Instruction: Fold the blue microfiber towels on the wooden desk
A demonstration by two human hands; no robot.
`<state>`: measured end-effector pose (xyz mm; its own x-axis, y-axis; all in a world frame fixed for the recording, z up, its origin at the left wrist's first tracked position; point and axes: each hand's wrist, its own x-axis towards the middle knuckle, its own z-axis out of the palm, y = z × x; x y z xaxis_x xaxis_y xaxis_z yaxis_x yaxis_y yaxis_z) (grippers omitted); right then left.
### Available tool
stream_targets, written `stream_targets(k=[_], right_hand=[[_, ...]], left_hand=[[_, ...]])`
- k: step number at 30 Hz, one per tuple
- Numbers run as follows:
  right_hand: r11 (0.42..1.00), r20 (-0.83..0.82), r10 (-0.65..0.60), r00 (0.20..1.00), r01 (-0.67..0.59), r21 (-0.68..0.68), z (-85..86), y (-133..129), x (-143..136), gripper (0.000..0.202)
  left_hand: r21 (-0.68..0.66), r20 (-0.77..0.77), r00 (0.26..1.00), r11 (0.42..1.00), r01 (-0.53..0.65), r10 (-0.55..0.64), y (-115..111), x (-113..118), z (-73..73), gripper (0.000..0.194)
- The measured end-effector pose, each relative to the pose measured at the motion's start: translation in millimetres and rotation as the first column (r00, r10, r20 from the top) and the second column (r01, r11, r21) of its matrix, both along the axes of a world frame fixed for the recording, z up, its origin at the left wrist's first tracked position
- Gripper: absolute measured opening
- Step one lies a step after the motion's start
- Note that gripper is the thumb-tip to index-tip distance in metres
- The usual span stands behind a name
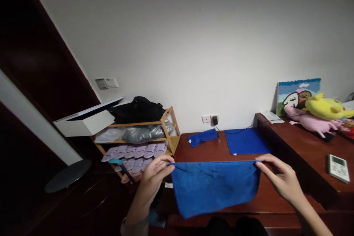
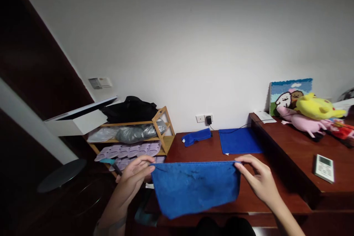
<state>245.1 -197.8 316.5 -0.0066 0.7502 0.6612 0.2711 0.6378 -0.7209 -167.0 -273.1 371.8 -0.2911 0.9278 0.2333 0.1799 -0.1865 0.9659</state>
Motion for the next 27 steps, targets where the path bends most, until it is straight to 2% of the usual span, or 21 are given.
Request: stream_targets(k=[2,4,7,9,11,13,14,16,17,19,20,22,24,25,27], right_hand=[[0.998,0.005,0.034,0.999,-0.034,-0.060,-17.9,24,-9,0.027],[0.988,0.005,0.062,0.998,-0.061,-0.141,-44.9,61,-22,0.032],[0.958,0.056,0.067,0.996,-0.049,-0.281,-94.6,131,-49,0.041],[0.928,0.138,0.044,0.989,0.011,-0.373,-126.0,179,-70,0.044],[0.901,0.198,0.010,0.980,0.077,-0.427,-152.8,216,-91,0.043],[0.881,0.241,-0.030,0.970,0.140,-0.452,-177.4,231,-110,0.043],[0.872,0.260,-0.047,0.964,0.167,-0.459,-190.5,229,-119,0.044],[0.859,0.295,-0.056,0.954,0.197,-0.472,-221.1,205,-135,0.046],[0.856,0.321,-0.048,0.946,0.205,-0.474,-238.8,184,-144,0.048],[0.863,0.422,-0.009,0.907,0.220,-0.455,-276.6,132,-161,0.056],[0.860,0.497,0.006,0.868,0.249,-0.445,-294.8,105,-168,0.061],[0.844,0.619,0.021,0.785,0.318,-0.431,-324.1,61,-180,0.070],[0.849,0.700,0.033,0.713,0.349,-0.396,-337.9,41,-183,0.073],[0.864,0.727,0.049,0.685,0.337,-0.375,-338.0,41,-181,0.073],[0.914,0.761,0.123,0.637,0.226,-0.337,-325.8,60,-167,0.071]], left_hand=[[0.013,0.028,0.999,1.000,-0.017,0.017,33,-7,-21.4,0.034],[0.024,0.014,0.999,0.999,-0.039,0.038,74,-16,-50.5,0.036],[-0.022,-0.118,0.988,0.994,-0.104,0.101,141,-24,-100.0,0.039],[-0.054,-0.199,0.970,0.986,-0.156,0.143,179,-24,-131.7,0.036],[-0.068,-0.263,0.947,0.976,-0.207,0.182,204,-16,-162.3,0.029],[-0.076,-0.322,0.925,0.968,-0.239,0.203,214,-4,-194.4,0.023],[-0.081,-0.358,0.914,0.969,-0.233,0.190,214,3,-211.6,0.021],[-0.088,-0.495,0.864,0.984,-0.157,0.094,204,16,-247.5,0.025],[-0.096,-0.591,0.806,0.991,-0.096,0.021,197,21,-265.1,0.030],[-0.133,-0.772,0.625,0.991,0.018,-0.115,183,26,-296.3,0.042],[-0.161,-0.832,0.531,0.986,0.049,-0.162,178,27,-308.6,0.046],[-0.219,-0.886,0.409,0.975,0.047,-0.218,172,25,-325.8,0.052],[-0.248,-0.911,0.341,0.969,-0.008,-0.230,168,22,-334.4,0.054],[-0.250,-0.921,0.321,0.967,-0.055,-0.220,166,21,-336.6,0.055],[-0.228,-0.941,0.293,0.956,-0.182,-0.169,154,21,-339.5,0.055]])
